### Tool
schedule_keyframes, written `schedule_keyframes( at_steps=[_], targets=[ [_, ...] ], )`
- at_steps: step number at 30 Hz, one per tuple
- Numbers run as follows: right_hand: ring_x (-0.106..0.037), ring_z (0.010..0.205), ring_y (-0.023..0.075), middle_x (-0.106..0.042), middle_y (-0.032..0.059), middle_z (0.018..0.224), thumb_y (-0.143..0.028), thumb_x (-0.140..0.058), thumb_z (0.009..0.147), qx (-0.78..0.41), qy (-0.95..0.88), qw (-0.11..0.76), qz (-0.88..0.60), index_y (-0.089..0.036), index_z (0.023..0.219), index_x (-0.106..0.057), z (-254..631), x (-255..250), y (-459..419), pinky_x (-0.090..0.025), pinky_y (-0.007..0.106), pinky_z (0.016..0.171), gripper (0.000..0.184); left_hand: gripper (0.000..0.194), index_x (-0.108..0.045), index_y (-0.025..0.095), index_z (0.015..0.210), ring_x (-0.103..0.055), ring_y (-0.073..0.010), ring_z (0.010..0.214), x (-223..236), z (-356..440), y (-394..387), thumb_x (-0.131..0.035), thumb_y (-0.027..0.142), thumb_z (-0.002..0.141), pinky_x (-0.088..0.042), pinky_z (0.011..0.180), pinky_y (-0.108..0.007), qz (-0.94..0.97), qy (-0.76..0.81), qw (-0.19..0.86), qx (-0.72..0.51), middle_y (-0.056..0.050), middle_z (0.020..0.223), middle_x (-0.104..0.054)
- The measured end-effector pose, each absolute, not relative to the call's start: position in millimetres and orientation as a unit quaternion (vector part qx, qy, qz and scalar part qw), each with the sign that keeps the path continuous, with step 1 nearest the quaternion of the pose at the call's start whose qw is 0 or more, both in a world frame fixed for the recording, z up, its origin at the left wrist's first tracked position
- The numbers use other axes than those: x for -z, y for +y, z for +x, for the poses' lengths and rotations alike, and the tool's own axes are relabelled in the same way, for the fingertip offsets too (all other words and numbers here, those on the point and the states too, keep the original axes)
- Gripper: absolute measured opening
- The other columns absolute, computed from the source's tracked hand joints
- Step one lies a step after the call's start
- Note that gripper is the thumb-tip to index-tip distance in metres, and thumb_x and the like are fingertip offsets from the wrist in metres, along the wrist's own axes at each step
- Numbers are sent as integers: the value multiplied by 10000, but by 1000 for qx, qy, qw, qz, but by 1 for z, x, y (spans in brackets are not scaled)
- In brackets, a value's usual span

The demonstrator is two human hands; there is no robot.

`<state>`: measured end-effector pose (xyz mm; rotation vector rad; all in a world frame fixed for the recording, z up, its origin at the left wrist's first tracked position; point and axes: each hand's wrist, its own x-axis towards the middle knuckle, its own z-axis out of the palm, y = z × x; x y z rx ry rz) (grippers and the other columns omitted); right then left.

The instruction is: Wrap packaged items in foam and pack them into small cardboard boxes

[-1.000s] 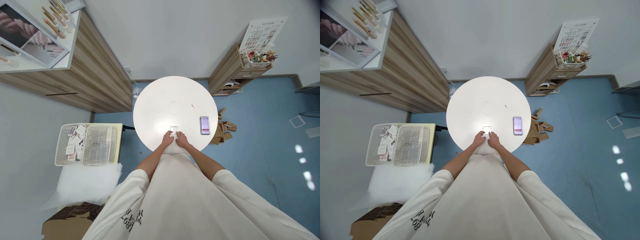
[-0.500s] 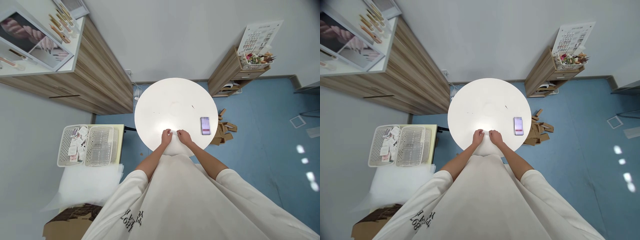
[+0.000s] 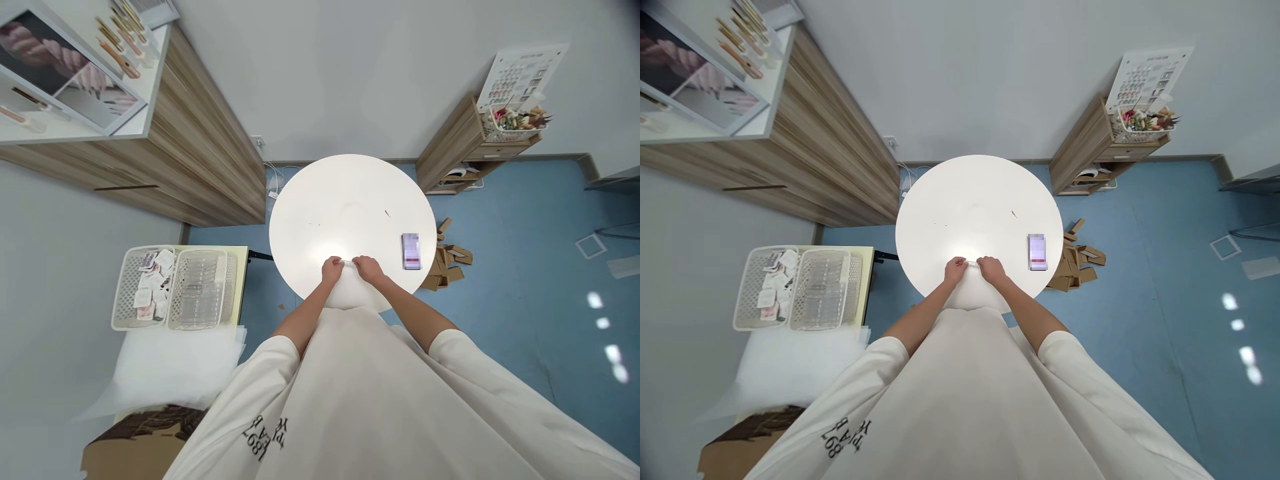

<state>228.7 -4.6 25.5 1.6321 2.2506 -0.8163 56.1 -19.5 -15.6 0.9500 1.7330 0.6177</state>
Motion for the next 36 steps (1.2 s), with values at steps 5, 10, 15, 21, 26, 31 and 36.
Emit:
schedule_keyframes(
  at_steps=[5, 10, 15, 21, 26, 31, 36],
  targets=[
    [-584, 1015, 254, -662, 132, 1118, -100, -401, 976, 232, 798, 150, 536, -166, 1217, -621, 226, -18, -6, -379, 317, 827, 333, 185, -748, 196, 980, -681, -190, 987, 14, 56, -20, -713, 202, 798, -513, 942, -321, 355, 728, 521, -269, -68, 1067, -737],
    [-551, 1041, 269, -640, 150, 1150, -43, -376, 950, 209, 810, 142, 530, -148, 1208, -601, 224, -14, -10, -375, 343, 852, 358, 201, -765, 208, 972, -684, -199, 1005, 12, 57, -17, -726, 200, 775, -508, 966, -328, 345, 735, 519, -268, -57, 1054, -749],
    [-535, 1054, 280, -636, 159, 1135, -34, -378, 943, 218, 803, 120, 542, -149, 1184, -604, 224, -10, -12, -375, 363, 884, 350, 328, -743, 198, 1067, -683, -209, 1027, 16, 59, -20, -714, 143, 745, -521, 949, -327, 325, 735, 531, -267, -71, 1117, -731],
    [-555, 1073, 283, -641, 160, 1158, -72, -375, 958, 277, 749, 55, 600, -159, 1297, -573, 226, 1, 0, -409, 365, 905, 402, 671, -559, 172, 1357, -662, -221, 1126, 35, 54, -42, -691, 48, 710, -520, 958, -328, 334, 711, 554, -276, -133, 1293, -639],
    [-572, 1138, 264, -609, 173, 1277, -139, -344, 990, 360, 645, -29, 674, -119, 1517, -358, 230, 19, -9, -445, 361, 955, 527, 656, -539, 170, 1349, -624, -230, 1184, 46, 46, -54, -669, 40, 720, -494, 996, -342, 353, 718, 543, -255, -141, 1327, -616],
    [-604, 1143, 220, -630, 112, 1298, -142, -398, 961, 438, 584, -66, 680, -175, 1373, -530, 235, 35, -41, -472, 328, 968, 434, 584, -549, 164, 1322, -626, -223, 1153, 49, 39, -58, -636, 53, 756, -484, 995, -343, 364, 721, 541, -235, -143, 1326, -619],
    [-621, 1129, 182, -672, 59, 1242, -127, -450, 914, 463, 561, -105, 678, -220, 1266, -606, 233, 41, -53, -476, 306, 987, 396, 564, -559, 177, 1310, -628, -220, 1164, 54, 41, -58, -646, 82, 761, -478, 1002, -342, 367, 694, 571, -241, -138, 1341, -622]
  ],
)
